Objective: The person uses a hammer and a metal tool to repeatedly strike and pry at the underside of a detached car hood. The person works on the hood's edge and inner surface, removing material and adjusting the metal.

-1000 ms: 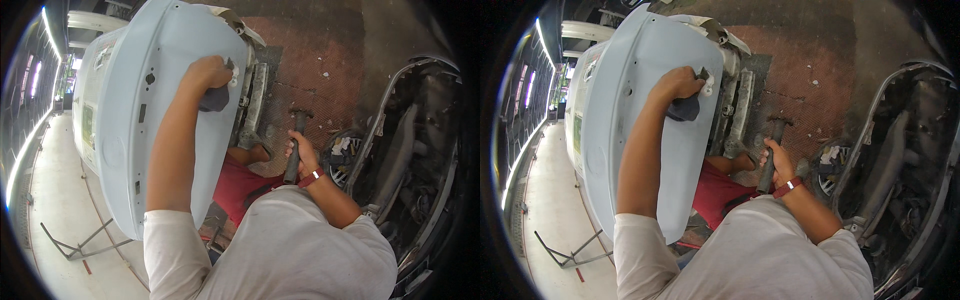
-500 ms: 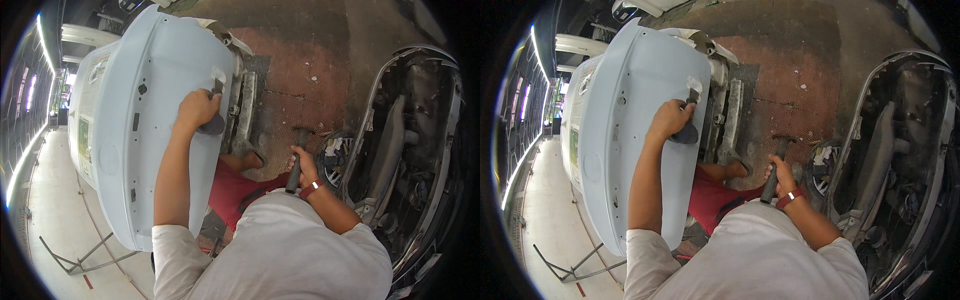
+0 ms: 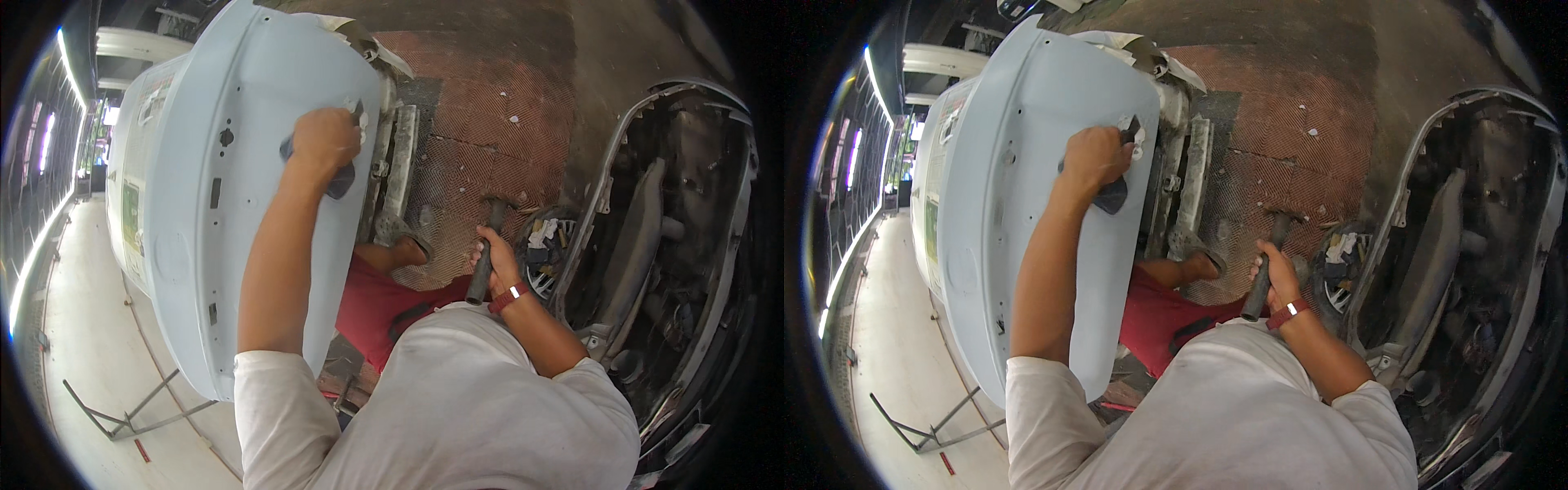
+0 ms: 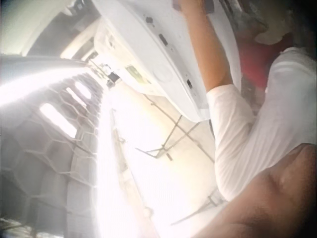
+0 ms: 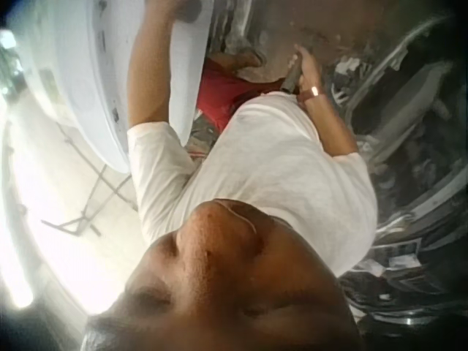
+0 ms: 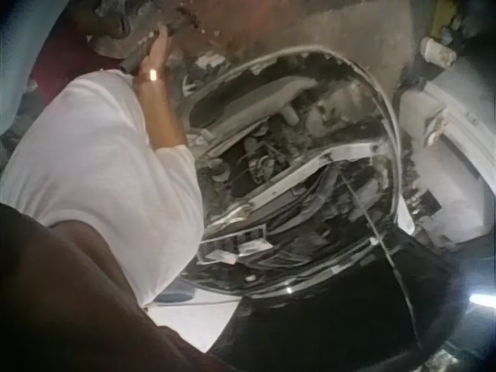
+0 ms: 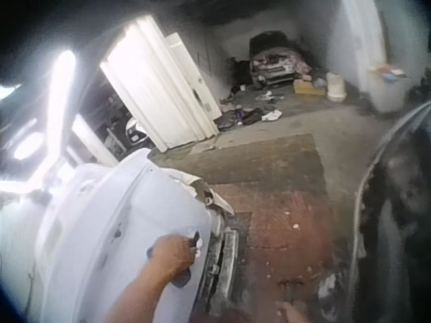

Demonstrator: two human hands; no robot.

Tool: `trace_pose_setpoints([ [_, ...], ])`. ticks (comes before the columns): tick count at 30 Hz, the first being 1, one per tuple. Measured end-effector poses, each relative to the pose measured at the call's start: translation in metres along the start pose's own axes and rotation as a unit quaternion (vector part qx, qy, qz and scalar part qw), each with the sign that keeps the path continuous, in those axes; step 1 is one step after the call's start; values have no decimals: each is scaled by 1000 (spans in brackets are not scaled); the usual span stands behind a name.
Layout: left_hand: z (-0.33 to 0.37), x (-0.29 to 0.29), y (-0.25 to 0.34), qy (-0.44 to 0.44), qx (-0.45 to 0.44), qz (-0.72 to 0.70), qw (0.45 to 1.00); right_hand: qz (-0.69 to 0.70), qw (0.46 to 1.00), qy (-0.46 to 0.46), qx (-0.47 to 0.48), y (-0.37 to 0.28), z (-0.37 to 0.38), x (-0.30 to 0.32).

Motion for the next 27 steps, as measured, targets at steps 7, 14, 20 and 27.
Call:
trace_pose_setpoints([
  [7,-78,-27,71,155,-21,-183,971,-41,999,-28,11,-10,-17,-9],
  [14,-117,-120,87,-29,269,-624,733,-3,1000,15,-1,-8,3,10],
  [20,-89,-77,58,109,312,-512,793,-33,999,2,31,-18,-8,-1],
  [27,-82,-42,34,2,310,-700,643,-83,989,-72,102,-40,-26,-39],
])
Point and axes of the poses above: each hand's wrist, its own z-axis towards the middle knuckle, its own x-axis out of the back of the hand, y = z × x, the point moved 4 cm from there along z, towards the middle knuckle, and after that the axes turned 12 degrees about y, right-handed, at the moved point
